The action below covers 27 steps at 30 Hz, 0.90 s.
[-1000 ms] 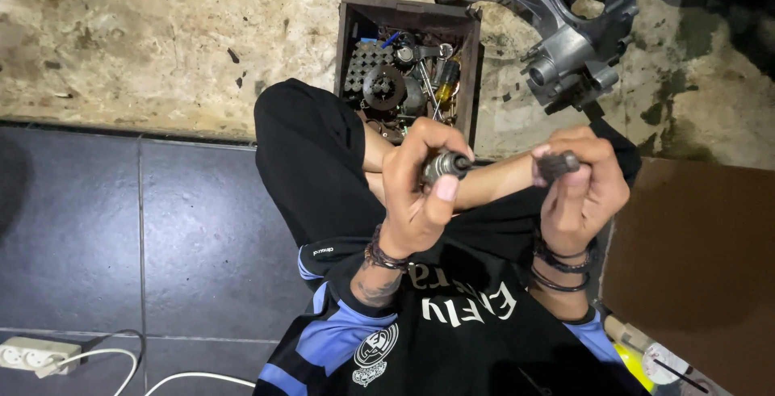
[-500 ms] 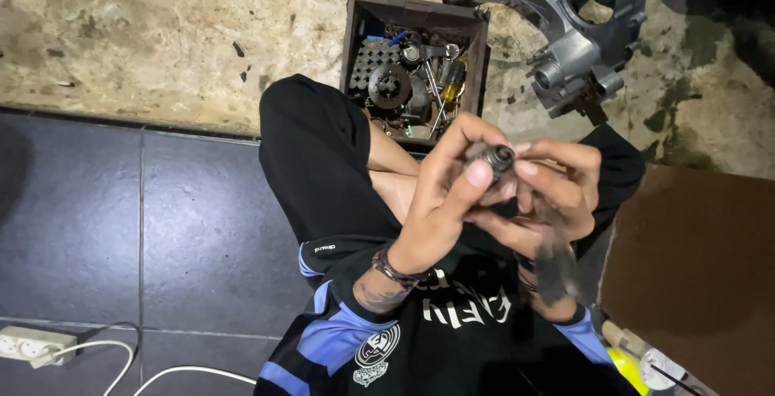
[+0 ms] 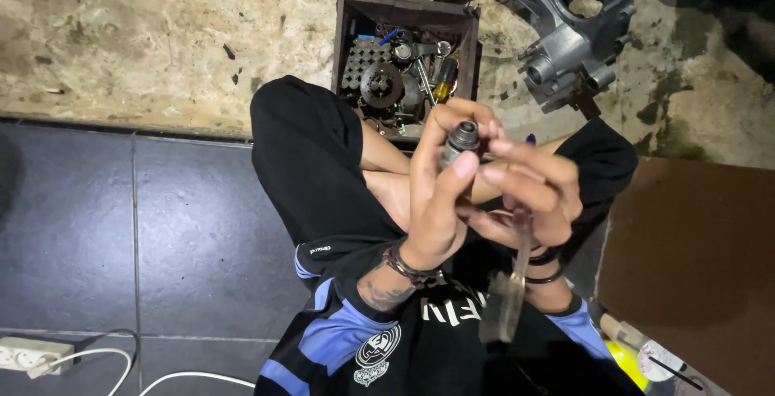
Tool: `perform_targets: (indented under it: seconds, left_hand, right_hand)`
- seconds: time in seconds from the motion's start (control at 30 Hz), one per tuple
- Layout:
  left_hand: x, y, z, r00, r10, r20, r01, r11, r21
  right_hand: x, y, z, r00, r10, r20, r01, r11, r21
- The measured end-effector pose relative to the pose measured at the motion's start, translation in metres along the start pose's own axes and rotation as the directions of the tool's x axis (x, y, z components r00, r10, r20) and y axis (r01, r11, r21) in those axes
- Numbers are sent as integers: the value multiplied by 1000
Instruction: Cleaning a motorcycle spark plug with a wire brush and inspecting engine components.
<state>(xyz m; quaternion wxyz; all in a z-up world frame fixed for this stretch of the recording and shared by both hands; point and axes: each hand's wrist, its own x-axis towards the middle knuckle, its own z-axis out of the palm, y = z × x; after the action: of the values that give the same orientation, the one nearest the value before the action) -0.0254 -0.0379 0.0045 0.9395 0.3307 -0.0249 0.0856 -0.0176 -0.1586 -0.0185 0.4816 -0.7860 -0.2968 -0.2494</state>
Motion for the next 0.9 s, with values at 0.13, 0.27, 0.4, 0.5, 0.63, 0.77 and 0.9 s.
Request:
perform_targets:
  seconds: [0.13,0.27,0.4,0.5,0.63,0.77,0.9]
  left_hand:
    - [2,2,-4,998,-44,41,40,996,84]
    - [2,-2,-5,989,-106,103,101,993,57]
    - [9,5,2,969,-46,242,-62,906,419]
    - [6,11,4,957,-52,286,-98,869,485]
    - [2,-5,2,978,107,181,-183,857,482]
    - [8,-6,-9,970,121,211,-194,908,372]
    - [17,10,-27,907,-47,419,-96,944,314]
  right_hand:
    - [13,-3,-2,999,31,27,-29,995,-95]
    - [16,10,-9,991,83,109,-78,996,-47]
    - [13,26,-24,980,130,151,-146,984,100]
    - [7,26,-17,981,193,18,-193,960,204]
    - [14,7,-13,962,265,-65,-256,958,130]
    - [8,23,-19,979,176,-101,-158,974,162]
    - [1,24,-27,981,149,-125,-121,970,209]
